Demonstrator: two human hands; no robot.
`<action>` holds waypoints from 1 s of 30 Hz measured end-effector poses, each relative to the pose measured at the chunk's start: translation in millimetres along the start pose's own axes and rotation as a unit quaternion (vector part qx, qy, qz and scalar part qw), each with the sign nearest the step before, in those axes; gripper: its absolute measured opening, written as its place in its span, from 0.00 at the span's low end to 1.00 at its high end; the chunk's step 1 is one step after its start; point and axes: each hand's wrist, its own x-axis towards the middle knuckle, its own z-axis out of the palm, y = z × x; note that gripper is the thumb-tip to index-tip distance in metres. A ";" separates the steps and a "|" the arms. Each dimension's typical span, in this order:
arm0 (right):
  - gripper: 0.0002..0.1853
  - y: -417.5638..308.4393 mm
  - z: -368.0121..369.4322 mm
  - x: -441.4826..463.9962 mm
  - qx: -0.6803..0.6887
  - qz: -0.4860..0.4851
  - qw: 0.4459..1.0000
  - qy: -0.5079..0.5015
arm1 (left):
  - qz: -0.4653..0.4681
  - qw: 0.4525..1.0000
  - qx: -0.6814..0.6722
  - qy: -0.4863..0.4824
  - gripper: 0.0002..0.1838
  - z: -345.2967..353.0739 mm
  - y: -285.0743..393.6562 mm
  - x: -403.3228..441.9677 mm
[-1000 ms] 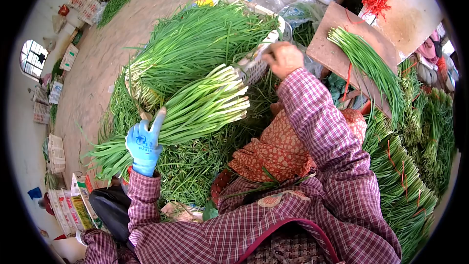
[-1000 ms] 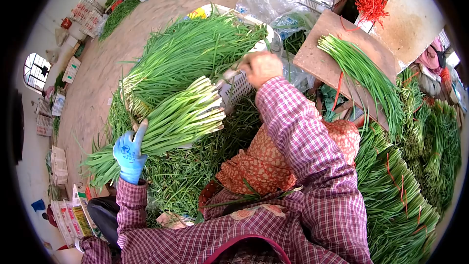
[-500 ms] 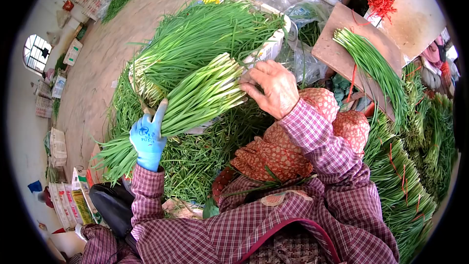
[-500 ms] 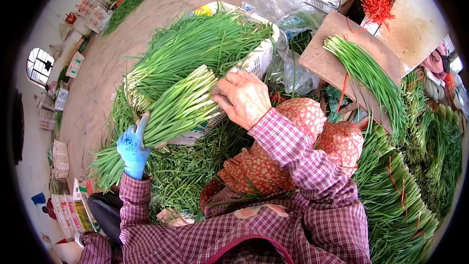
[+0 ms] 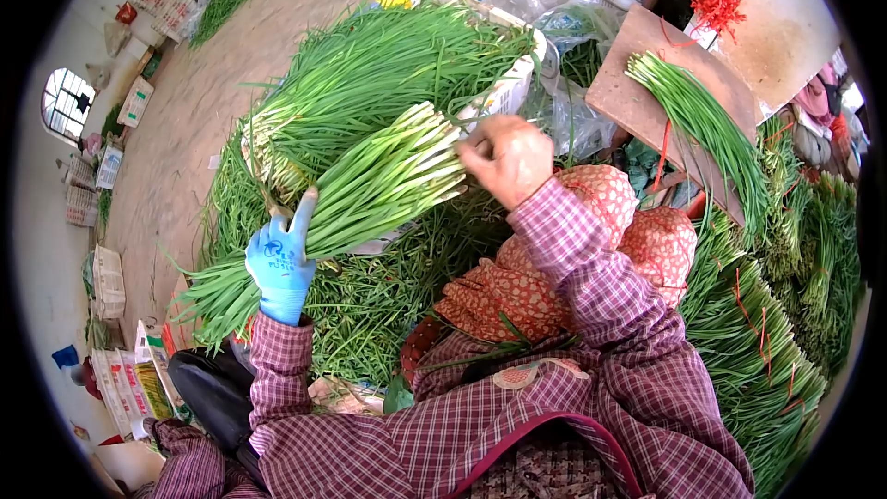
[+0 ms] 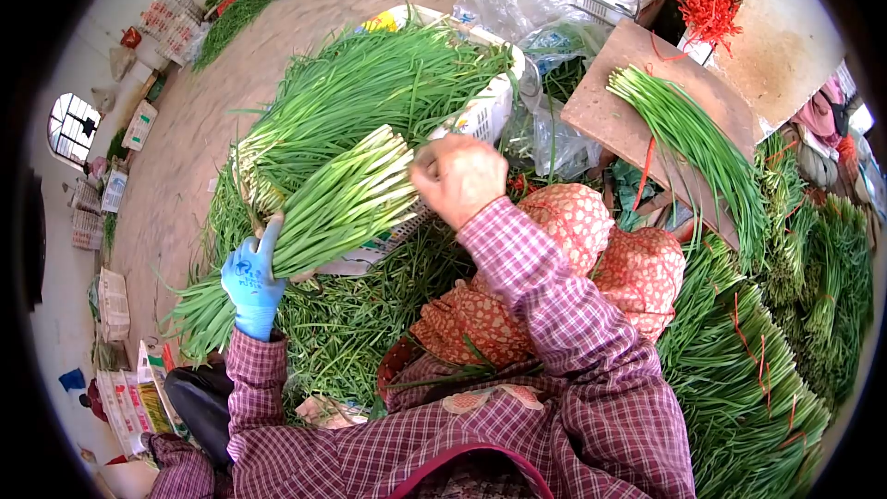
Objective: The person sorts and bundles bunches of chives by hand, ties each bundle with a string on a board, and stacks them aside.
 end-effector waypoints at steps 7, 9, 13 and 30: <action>0.06 56.9 -34.7 14.1 -0.206 -0.061 0.972 0.098 | -0.042 0.999 -0.006 -0.008 0.52 4.8 -8.9 -4.7; 0.04 33.1 -24.7 9.6 -0.100 -0.091 0.987 0.086 | -0.054 0.998 -0.010 -0.015 0.49 5.0 -7.4 -3.8; 0.06 -22.6 -9.5 -10.9 -0.004 -0.149 0.988 0.035 | -0.039 0.999 -0.019 0.026 0.53 5.1 -2.1 2.3; 0.04 24.9 -4.5 5.9 -0.194 -0.008 0.978 0.071 | -0.042 0.999 -0.016 0.018 0.57 6.6 2.9 3.9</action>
